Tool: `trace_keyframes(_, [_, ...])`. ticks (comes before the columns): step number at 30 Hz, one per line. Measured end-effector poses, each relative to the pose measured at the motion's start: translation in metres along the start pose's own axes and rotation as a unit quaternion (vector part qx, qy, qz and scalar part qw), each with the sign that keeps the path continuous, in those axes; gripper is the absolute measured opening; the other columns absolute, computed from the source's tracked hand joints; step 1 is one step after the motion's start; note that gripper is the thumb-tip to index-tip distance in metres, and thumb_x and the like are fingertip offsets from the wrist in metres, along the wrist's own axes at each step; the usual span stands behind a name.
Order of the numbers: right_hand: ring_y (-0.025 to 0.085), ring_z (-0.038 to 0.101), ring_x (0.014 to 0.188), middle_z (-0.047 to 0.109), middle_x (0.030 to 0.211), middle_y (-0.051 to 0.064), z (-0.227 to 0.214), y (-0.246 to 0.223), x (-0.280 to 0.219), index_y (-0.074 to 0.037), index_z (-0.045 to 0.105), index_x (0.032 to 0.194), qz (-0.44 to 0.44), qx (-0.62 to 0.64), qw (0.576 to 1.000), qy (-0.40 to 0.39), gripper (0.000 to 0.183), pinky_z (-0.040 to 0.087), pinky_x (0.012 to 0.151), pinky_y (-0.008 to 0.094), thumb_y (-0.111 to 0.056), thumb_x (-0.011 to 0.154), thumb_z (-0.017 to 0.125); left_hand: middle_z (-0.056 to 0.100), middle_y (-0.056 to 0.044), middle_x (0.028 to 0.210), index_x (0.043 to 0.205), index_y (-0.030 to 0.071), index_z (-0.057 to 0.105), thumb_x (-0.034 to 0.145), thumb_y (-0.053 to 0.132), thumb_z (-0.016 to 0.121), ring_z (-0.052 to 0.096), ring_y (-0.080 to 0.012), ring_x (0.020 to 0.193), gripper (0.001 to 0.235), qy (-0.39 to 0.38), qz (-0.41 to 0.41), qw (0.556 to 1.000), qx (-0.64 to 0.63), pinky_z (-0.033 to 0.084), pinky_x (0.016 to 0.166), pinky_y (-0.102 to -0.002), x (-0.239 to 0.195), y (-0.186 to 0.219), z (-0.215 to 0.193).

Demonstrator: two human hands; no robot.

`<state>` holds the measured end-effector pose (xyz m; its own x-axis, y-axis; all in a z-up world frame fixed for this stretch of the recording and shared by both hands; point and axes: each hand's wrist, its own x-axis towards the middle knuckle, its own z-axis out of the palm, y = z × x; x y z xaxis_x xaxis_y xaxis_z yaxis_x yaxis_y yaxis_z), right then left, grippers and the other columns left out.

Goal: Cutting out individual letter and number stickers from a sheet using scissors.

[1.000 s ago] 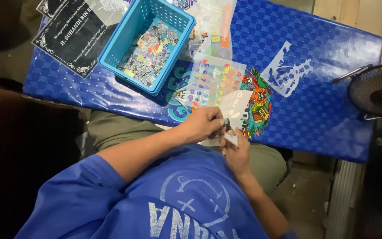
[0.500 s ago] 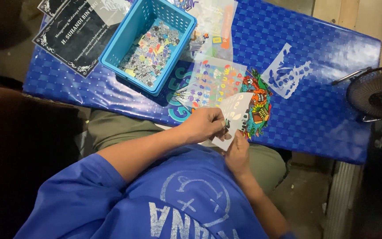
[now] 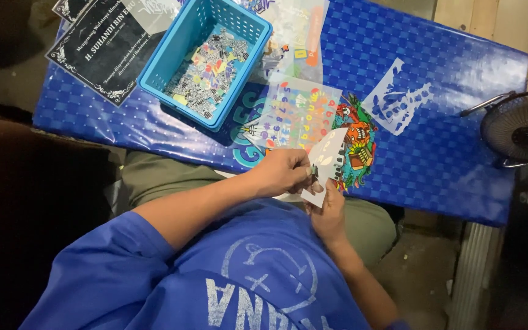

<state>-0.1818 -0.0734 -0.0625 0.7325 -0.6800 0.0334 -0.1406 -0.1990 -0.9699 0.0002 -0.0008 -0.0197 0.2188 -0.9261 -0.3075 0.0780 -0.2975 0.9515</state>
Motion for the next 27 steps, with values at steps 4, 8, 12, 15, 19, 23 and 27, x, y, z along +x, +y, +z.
trace_keyframes(4, [0.014,0.051,0.039,0.055,0.052,0.008,-0.005,-0.021,0.007,-0.003,0.058,0.076,-0.007,0.002,1.0,-0.001,0.027,0.044,0.037,0.027,-0.008,0.102,0.054,0.07,-0.012,0.061,0.085,0.003,0.066,0.093,0.013,0.056,0.072,-0.0223,0.058,0.017,-0.005,0.015,1.0,0.012,0.058,0.058,-0.032,-0.005,0.011,-0.003])
trace_keyframes(8, [0.014,0.052,0.039,0.055,0.053,0.009,-0.001,-0.004,0.005,-0.003,0.056,0.078,-0.004,0.028,1.0,-0.003,0.031,0.043,0.037,0.026,-0.011,0.106,0.048,0.071,-0.012,0.063,0.085,0.004,0.067,0.092,0.015,0.057,0.073,-0.0244,0.062,0.017,-0.019,0.025,0.999,0.037,0.06,0.06,-0.035,0.001,0.012,-0.01])
trace_keyframes(12, [0.017,0.055,0.047,0.055,0.06,0.013,-0.001,-0.002,0.013,0.001,0.056,0.083,-0.024,-0.019,1.0,0.001,0.015,0.046,0.042,0.027,0.003,0.098,0.059,0.072,-0.018,0.072,0.09,0.003,0.068,0.093,0.022,0.06,0.075,-0.0366,0.077,0.021,-0.048,0.022,0.993,0.104,0.058,0.074,-0.044,0.021,0.011,-0.02])
trace_keyframes(15, [0.014,0.053,0.052,0.053,0.062,0.007,-0.004,0.022,0.017,-0.006,0.057,0.08,-0.013,-0.031,0.999,0.025,0.015,0.043,0.043,0.028,0.004,0.091,0.06,0.074,-0.013,0.075,0.09,0.008,0.067,0.092,0.026,0.059,0.075,-0.0319,0.08,0.019,-0.069,0.01,0.99,0.124,0.057,0.079,-0.043,0.04,0.009,-0.022])
trace_keyframes(19, [0.048,0.064,0.069,0.063,0.067,0.024,-0.005,0.035,0.038,0.001,0.062,0.083,0.041,-0.217,0.975,0.005,0.006,0.05,0.065,0.058,0.001,0.081,0.068,0.075,-0.008,0.073,0.087,0.009,0.067,0.092,0.021,0.056,0.075,-0.0232,0.076,0.017,-0.091,-0.001,0.988,0.128,0.056,0.08,-0.039,0.075,0.006,-0.028])
trace_keyframes(23, [0.013,0.051,0.047,0.058,0.059,0.006,-0.009,0.058,0.066,-0.003,0.068,0.092,0.154,0.007,0.986,0.061,0.031,0.043,0.041,0.028,-0.018,0.106,0.045,0.076,0.001,0.076,0.094,0.017,0.07,0.09,0.028,0.06,0.075,-0.0195,0.083,0.015,-0.104,-0.038,0.978,0.174,0.054,0.084,-0.036,0.13,-0.043,-0.032])
trace_keyframes(27, [0.013,0.049,0.039,0.055,0.057,0.006,-0.007,0.06,0.082,0.0,0.067,0.09,0.214,0.067,0.969,0.101,0.036,0.04,0.034,0.026,-0.013,0.108,0.038,0.077,0.0,0.077,0.095,0.016,0.072,0.092,0.027,0.061,0.075,-0.021,0.083,0.016,-0.044,-0.056,0.983,0.171,0.053,0.082,-0.034,0.148,-0.05,-0.038])
